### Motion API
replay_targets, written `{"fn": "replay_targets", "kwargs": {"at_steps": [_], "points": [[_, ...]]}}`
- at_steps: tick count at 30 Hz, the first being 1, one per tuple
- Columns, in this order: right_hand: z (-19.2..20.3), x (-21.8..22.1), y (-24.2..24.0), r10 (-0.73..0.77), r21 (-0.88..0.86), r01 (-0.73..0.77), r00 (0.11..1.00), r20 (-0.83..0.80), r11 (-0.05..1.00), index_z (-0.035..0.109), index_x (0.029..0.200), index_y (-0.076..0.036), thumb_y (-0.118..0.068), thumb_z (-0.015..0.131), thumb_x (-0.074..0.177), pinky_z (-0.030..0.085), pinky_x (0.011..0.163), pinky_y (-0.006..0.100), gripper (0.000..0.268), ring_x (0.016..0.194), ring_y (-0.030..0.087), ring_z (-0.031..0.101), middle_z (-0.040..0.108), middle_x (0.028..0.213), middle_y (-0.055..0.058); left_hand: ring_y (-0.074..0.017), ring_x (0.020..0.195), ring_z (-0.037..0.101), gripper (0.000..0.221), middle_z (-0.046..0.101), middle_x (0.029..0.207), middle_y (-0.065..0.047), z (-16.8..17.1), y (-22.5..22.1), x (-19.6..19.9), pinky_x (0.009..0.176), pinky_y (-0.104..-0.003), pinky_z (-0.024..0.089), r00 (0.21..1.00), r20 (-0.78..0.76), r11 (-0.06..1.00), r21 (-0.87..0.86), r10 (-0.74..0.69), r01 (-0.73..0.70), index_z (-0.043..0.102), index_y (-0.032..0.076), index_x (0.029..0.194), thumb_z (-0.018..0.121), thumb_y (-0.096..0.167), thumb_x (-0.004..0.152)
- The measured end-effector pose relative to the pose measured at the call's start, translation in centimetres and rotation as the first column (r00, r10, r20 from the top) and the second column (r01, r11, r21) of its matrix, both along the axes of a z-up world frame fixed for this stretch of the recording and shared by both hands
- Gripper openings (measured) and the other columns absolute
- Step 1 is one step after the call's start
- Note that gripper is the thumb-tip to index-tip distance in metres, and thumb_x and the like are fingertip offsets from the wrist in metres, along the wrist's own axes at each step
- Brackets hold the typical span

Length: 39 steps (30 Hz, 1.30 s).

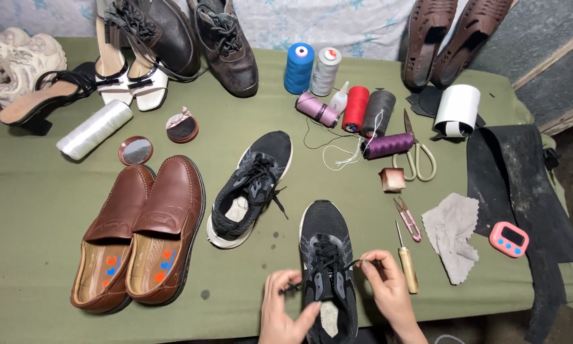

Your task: A person is sewing and lacing a black sneaker at a repair bench, using thread and a sewing tool.

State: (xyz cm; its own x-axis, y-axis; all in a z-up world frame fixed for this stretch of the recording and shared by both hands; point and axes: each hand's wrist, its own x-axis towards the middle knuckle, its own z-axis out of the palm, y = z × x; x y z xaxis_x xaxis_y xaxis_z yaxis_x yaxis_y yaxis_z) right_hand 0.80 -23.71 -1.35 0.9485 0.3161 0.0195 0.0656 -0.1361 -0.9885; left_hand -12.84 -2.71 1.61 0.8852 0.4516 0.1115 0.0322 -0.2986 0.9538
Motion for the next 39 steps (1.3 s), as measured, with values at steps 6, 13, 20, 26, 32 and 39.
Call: {"fn": "replay_targets", "kwargs": {"at_steps": [6,13,20,26,32,39], "points": [[5.8,-1.4,1.7,0.472,-0.626,-0.326,0.878,0.077,0.708,0.041,0.152,-0.02,-0.033,0.082,0.08,0.053,0.093,0.035,0.084,0.115,0.023,0.065,0.05,0.129,0.006,-0.0172,0.088,0.071,0.011,0.075,0.09,-0.006,1.7,-2.9,-2.1,0.085,-0.025,0.053,0.918,0.216,0.844,-0.367,-0.332,0.391,0.08,0.007,0.093,0.076,0.018,0.095],[3.9,-1.5,2.2,0.242,-0.401,0.008,0.787,0.568,0.916,0.071,0.122,-0.009,-0.005,0.058,0.096,0.055,0.072,0.028,0.029,0.078,0.014,0.07,0.07,0.099,0.006,-0.0418,0.109,0.07,0.053,0.068,0.127,-0.03,-0.1,-6.2,0.2,0.094,-0.047,0.057,0.902,-0.213,-0.144,-0.948,-0.376,-0.284,0.057,-0.006,0.145,0.067,0.003,0.093],[7.2,-1.2,4.2,-0.041,-0.136,0.191,0.71,0.703,0.972,0.07,0.119,0.002,0.0,0.053,0.101,0.052,0.078,0.028,0.025,0.086,0.02,0.065,0.068,0.1,0.015,-0.0402,0.146,0.046,0.085,0.032,0.165,-0.024,-4.5,-9.0,2.8,0.118,-0.051,0.041,0.976,-0.217,-0.256,-0.944,0.008,-0.208,0.018,0.0,0.156,0.067,-0.012,0.087],[4.2,-2.1,5.2,-0.166,-0.004,0.241,0.678,0.716,0.971,0.068,0.12,0.005,-0.001,0.054,0.1,0.054,0.084,0.031,0.025,0.092,0.025,0.066,0.064,0.106,0.021,-0.0263,0.14,0.047,0.057,0.051,0.153,-0.019,4.2,-6.1,7.8,0.12,-0.039,0.033,0.957,0.192,0.049,-0.981,0.219,0.186,0.042,-0.001,0.15,0.058,0.0,0.095],[1.6,-1.6,4.1,-0.139,-0.014,0.184,0.785,0.603,0.983,0.068,0.12,-0.001,-0.009,0.064,0.094,0.053,0.086,0.028,0.027,0.094,0.021,0.064,0.062,0.105,0.014,-0.0336,0.125,0.061,0.05,0.067,0.135,-0.025,2.2,-5.3,7.9,0.116,-0.044,0.044,0.989,-0.005,-0.053,-0.999,0.151,0.003,0.061,-0.01,0.136,0.065,0.0,0.087],[-1.3,-2.2,3.4,-0.046,0.234,-0.026,0.953,0.298,0.972,0.072,0.115,0.001,-0.016,0.074,0.09,0.055,0.086,0.029,0.031,0.097,0.021,0.063,0.064,0.108,0.014,-0.0399,0.098,0.066,0.043,0.07,0.117,-0.027,0.8,-4.5,8.0,0.084,-0.053,0.057,0.979,0.054,0.065,-0.997,0.196,0.042,0.062,-0.008,0.13,0.06,-0.003,0.087]]}}
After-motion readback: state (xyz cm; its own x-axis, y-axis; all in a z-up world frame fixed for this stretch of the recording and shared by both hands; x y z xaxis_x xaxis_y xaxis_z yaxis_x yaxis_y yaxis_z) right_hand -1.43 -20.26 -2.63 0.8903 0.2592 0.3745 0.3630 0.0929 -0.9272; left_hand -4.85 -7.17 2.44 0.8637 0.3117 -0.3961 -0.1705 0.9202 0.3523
